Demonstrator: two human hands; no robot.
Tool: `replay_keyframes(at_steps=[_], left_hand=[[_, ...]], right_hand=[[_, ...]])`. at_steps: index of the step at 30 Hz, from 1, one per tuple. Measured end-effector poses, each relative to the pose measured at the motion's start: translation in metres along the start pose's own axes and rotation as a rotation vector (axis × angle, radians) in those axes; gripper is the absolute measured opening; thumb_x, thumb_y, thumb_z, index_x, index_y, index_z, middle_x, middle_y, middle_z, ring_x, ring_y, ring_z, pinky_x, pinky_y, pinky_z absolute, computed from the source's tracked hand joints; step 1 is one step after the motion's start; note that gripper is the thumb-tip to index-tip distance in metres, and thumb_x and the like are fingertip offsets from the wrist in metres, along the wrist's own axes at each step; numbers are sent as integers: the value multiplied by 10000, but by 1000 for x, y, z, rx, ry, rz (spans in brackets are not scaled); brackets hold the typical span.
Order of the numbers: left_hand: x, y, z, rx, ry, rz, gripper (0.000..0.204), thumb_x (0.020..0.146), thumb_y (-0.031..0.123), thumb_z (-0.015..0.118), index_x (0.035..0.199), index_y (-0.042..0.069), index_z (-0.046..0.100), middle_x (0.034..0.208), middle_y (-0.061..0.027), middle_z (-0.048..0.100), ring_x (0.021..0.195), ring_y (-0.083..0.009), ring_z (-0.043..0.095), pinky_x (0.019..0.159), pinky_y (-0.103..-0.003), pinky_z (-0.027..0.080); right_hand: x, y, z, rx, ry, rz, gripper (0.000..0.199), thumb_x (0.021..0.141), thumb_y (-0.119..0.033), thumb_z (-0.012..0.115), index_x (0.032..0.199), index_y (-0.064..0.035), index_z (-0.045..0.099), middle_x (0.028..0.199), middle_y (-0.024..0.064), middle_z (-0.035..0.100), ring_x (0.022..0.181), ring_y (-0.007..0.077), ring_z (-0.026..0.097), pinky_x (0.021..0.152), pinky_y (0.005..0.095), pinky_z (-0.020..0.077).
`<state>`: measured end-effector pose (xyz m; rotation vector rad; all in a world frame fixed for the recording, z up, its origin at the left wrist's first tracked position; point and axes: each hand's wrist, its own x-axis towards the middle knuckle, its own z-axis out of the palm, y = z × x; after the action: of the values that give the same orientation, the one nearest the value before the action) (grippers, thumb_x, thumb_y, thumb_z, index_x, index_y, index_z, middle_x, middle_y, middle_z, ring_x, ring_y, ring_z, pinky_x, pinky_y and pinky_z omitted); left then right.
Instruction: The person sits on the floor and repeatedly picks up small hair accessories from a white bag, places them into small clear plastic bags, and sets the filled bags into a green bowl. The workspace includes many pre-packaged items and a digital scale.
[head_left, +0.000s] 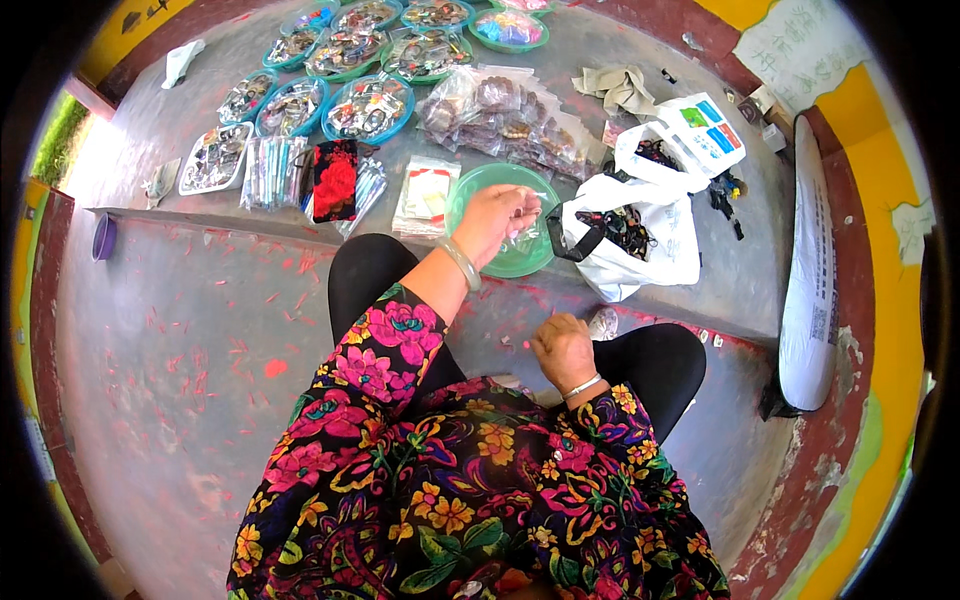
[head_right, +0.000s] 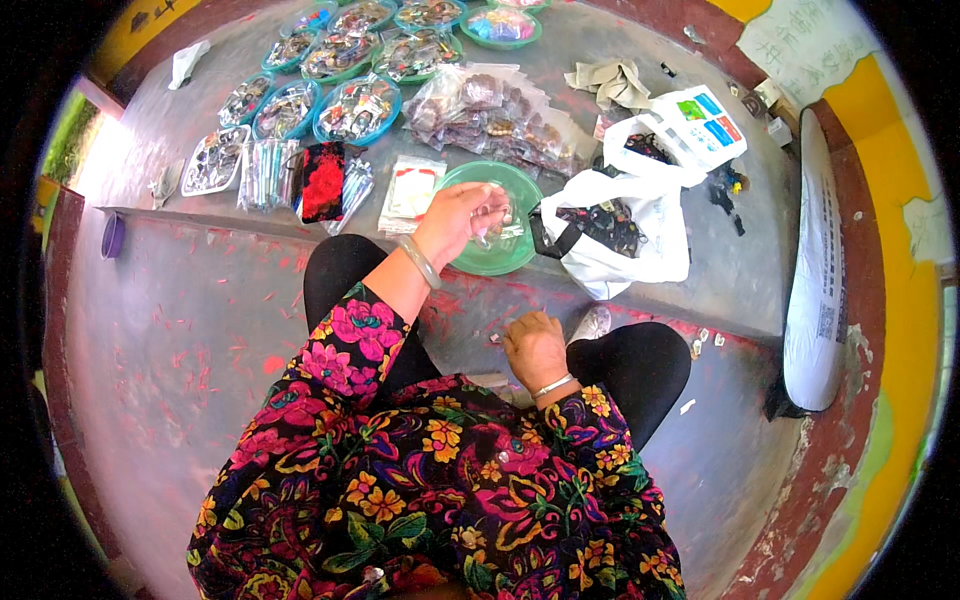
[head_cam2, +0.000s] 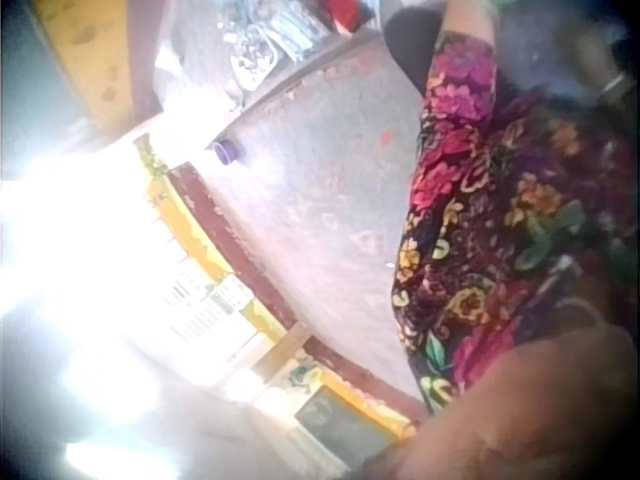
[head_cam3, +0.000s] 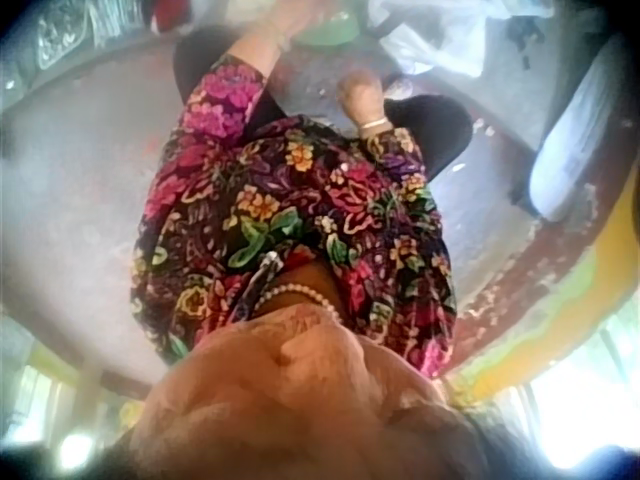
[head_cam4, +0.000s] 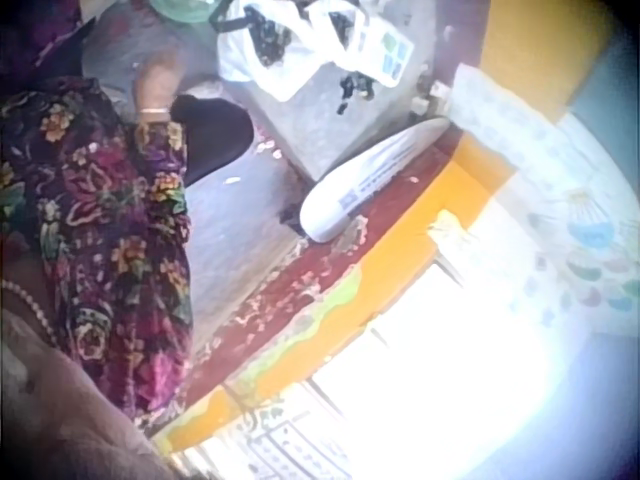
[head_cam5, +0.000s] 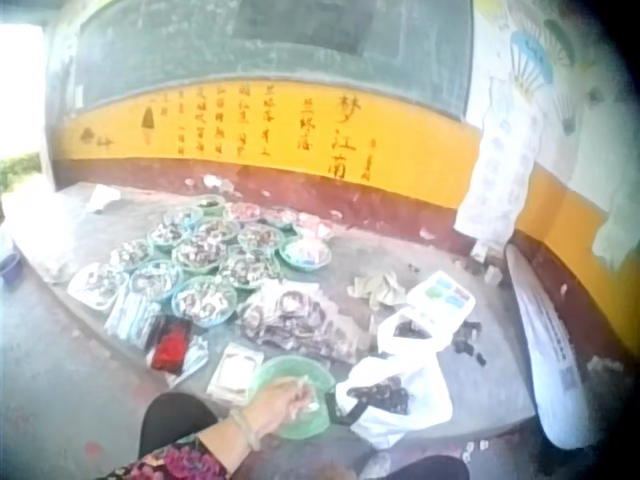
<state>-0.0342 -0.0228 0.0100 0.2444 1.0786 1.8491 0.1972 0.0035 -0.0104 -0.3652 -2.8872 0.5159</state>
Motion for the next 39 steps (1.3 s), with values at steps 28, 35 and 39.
replay_keyframes(at_steps=[28,35,39], left_hand=[[-2,0,-8,-6,25,-33,212,860,126,526,947,-66,550,903,-130,583,833,-198,581,742,-284,516],[-4,-3,-3,3,1,15,204,838,135,499,896,-49,566,805,-107,582,640,-116,552,467,-182,353],[-3,-2,-4,-2,-7,20,200,841,123,486,895,-52,566,799,-102,582,632,-116,548,461,-183,350]], right_hand=[[13,26,12,1320,-237,434,345,847,-78,520,1184,-18,477,1049,79,611,984,154,558,838,277,431],[4,38,42,1028,-401,453,304,876,-54,455,1177,-23,491,1003,64,625,957,126,548,800,238,428],[11,29,34,1386,-188,558,302,872,-69,457,1169,-27,498,955,50,636,934,125,552,766,228,437]])
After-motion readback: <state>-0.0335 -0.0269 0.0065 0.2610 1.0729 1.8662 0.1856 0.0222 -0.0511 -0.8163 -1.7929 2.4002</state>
